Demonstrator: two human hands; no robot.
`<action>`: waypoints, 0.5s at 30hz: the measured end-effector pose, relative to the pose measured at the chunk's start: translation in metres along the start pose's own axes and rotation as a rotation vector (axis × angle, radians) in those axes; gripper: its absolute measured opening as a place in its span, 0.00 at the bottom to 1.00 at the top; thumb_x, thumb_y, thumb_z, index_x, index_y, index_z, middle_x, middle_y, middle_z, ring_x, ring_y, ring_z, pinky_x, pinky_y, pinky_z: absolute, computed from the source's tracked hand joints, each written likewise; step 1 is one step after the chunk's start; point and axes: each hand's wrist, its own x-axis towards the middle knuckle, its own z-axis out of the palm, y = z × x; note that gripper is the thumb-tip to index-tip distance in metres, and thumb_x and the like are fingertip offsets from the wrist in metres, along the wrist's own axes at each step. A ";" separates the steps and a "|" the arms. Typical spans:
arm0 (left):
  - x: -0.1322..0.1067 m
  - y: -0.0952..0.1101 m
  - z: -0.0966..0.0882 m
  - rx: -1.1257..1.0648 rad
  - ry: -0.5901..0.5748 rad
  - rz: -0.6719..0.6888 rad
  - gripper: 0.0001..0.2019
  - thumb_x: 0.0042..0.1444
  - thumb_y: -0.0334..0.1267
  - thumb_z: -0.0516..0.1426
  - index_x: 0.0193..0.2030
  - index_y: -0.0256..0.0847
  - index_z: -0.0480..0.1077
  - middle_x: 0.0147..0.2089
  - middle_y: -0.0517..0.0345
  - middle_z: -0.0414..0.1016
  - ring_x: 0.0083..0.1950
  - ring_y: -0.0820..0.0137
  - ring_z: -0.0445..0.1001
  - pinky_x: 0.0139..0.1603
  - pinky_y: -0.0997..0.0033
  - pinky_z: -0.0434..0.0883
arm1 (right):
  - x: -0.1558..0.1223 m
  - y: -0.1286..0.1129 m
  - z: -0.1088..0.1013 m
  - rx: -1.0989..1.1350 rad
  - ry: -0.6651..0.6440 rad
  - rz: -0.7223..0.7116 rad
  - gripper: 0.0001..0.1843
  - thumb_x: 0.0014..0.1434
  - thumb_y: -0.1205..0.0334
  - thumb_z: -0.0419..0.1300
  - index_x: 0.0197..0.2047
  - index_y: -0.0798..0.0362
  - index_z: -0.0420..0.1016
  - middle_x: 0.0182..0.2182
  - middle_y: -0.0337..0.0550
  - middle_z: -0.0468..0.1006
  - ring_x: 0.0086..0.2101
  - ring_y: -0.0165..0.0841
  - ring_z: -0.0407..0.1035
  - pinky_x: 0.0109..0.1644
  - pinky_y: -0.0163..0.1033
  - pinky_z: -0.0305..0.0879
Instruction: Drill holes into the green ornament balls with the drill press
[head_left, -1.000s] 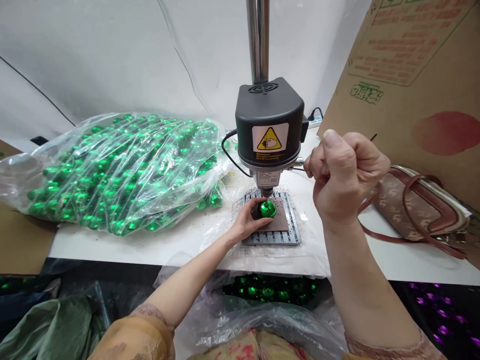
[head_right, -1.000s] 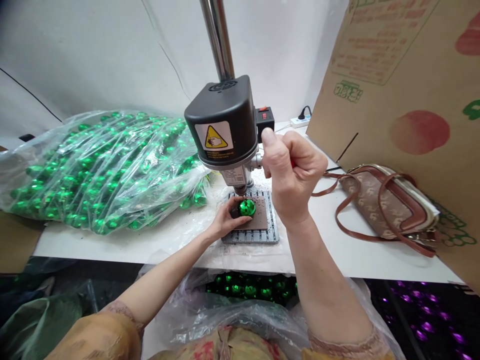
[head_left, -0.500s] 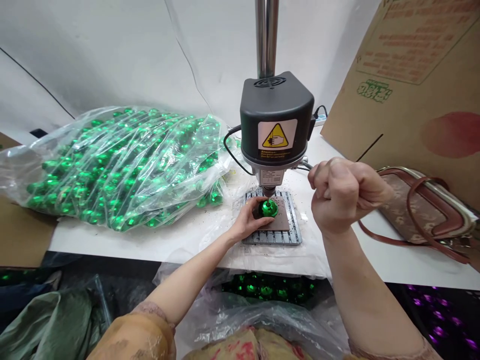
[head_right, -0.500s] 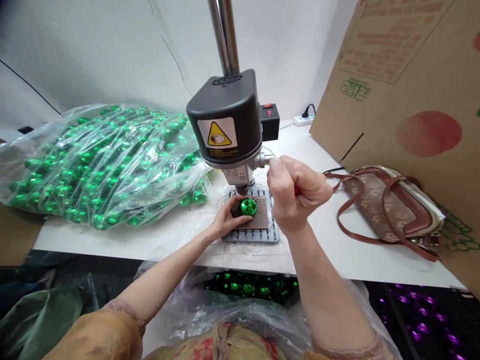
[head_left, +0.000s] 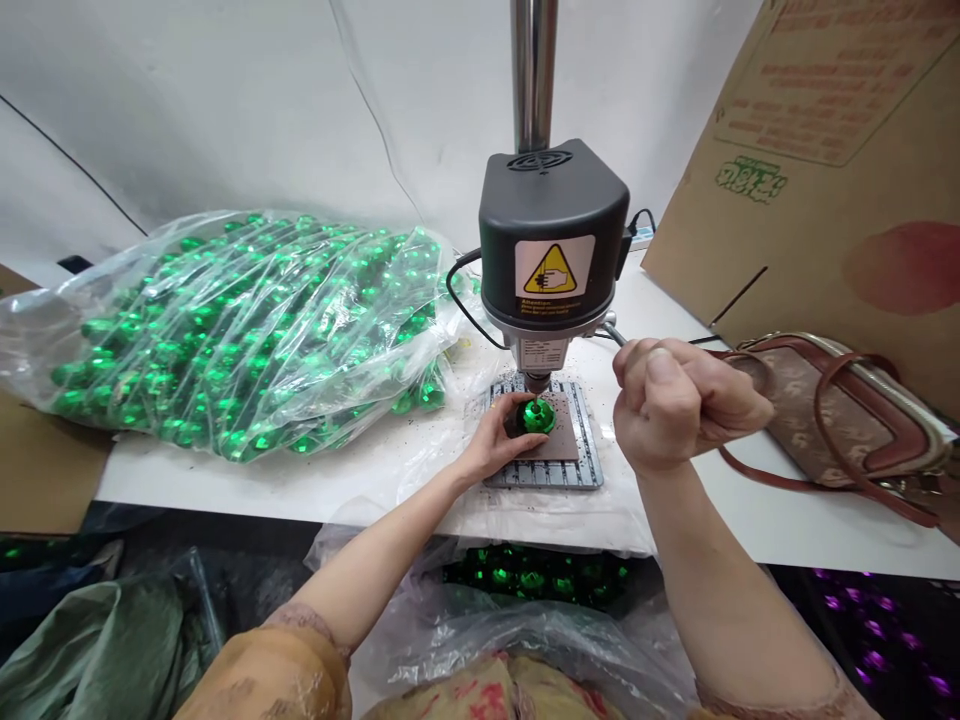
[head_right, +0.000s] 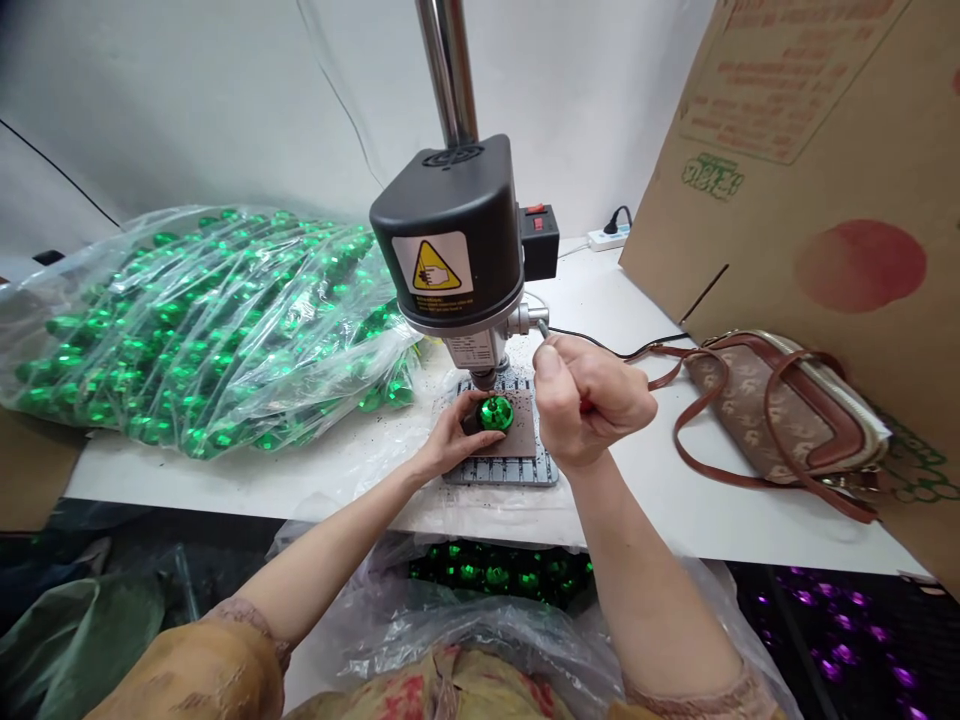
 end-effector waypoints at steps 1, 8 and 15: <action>0.000 0.000 0.000 -0.003 0.001 -0.002 0.29 0.51 0.45 0.70 0.58 0.43 0.67 0.59 0.48 0.73 0.62 0.55 0.72 0.65 0.50 0.67 | 0.000 0.000 0.000 0.002 -0.007 -0.006 0.26 0.57 0.73 0.57 0.20 0.54 0.41 0.16 0.31 0.50 0.17 0.18 0.47 0.21 0.33 0.47; -0.001 0.002 0.000 -0.010 0.003 -0.019 0.30 0.51 0.47 0.70 0.58 0.43 0.67 0.59 0.48 0.73 0.61 0.55 0.72 0.66 0.50 0.67 | -0.008 0.002 -0.005 -0.009 -0.027 -0.048 0.25 0.56 0.73 0.57 0.19 0.54 0.42 0.16 0.30 0.51 0.17 0.19 0.48 0.21 0.33 0.49; 0.002 0.006 0.003 -0.014 0.029 -0.024 0.30 0.50 0.46 0.70 0.57 0.43 0.67 0.55 0.49 0.75 0.58 0.56 0.75 0.62 0.51 0.71 | 0.004 -0.007 0.004 -0.030 0.034 0.061 0.26 0.58 0.71 0.58 0.18 0.54 0.44 0.14 0.30 0.50 0.15 0.19 0.48 0.20 0.34 0.49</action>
